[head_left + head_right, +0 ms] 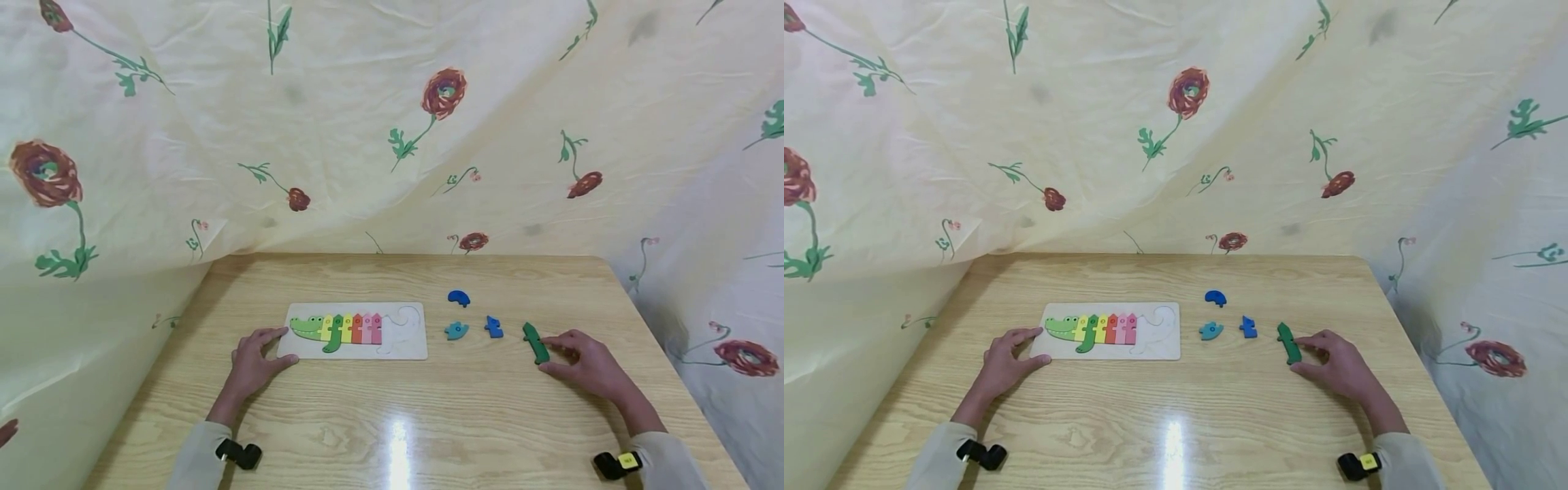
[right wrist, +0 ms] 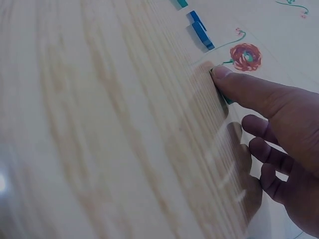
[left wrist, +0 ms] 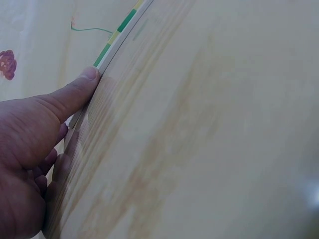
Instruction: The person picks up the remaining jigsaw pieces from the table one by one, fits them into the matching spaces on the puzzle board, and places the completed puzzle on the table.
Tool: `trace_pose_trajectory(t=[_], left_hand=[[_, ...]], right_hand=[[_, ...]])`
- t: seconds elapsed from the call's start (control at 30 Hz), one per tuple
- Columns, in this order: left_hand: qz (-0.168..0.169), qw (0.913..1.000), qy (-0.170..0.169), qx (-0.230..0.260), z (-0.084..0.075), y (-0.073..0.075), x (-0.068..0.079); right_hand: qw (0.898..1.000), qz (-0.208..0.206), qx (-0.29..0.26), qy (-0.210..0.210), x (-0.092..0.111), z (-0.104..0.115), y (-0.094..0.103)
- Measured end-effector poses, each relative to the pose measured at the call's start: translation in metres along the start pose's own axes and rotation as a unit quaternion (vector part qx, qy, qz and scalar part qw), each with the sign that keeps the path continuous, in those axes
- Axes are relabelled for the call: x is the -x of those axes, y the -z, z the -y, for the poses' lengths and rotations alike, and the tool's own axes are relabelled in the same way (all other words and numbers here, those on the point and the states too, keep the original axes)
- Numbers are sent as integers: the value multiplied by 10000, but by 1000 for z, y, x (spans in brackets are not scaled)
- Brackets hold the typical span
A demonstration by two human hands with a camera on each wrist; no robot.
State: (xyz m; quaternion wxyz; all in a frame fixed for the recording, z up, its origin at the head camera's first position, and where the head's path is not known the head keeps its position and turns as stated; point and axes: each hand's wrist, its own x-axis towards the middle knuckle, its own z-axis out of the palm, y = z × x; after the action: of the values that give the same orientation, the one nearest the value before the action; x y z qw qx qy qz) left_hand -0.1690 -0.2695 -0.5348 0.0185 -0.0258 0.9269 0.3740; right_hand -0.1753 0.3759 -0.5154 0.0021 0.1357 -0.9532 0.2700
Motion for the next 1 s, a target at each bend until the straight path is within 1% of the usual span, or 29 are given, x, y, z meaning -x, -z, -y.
trace_pose_trajectory(t=[0.3,0.67,1.0], left_hand=[[21,10000,70,21,0,0,-1],[20,10000,67,36,1,-1,-1],[31,10000,62,54,-1,1,0]], right_hand=[[9999,-44,13,105,0,0,1],[9994,-298,-8,146,1,3,-1],[9987,-477,-17,175,1,-2,-3]])
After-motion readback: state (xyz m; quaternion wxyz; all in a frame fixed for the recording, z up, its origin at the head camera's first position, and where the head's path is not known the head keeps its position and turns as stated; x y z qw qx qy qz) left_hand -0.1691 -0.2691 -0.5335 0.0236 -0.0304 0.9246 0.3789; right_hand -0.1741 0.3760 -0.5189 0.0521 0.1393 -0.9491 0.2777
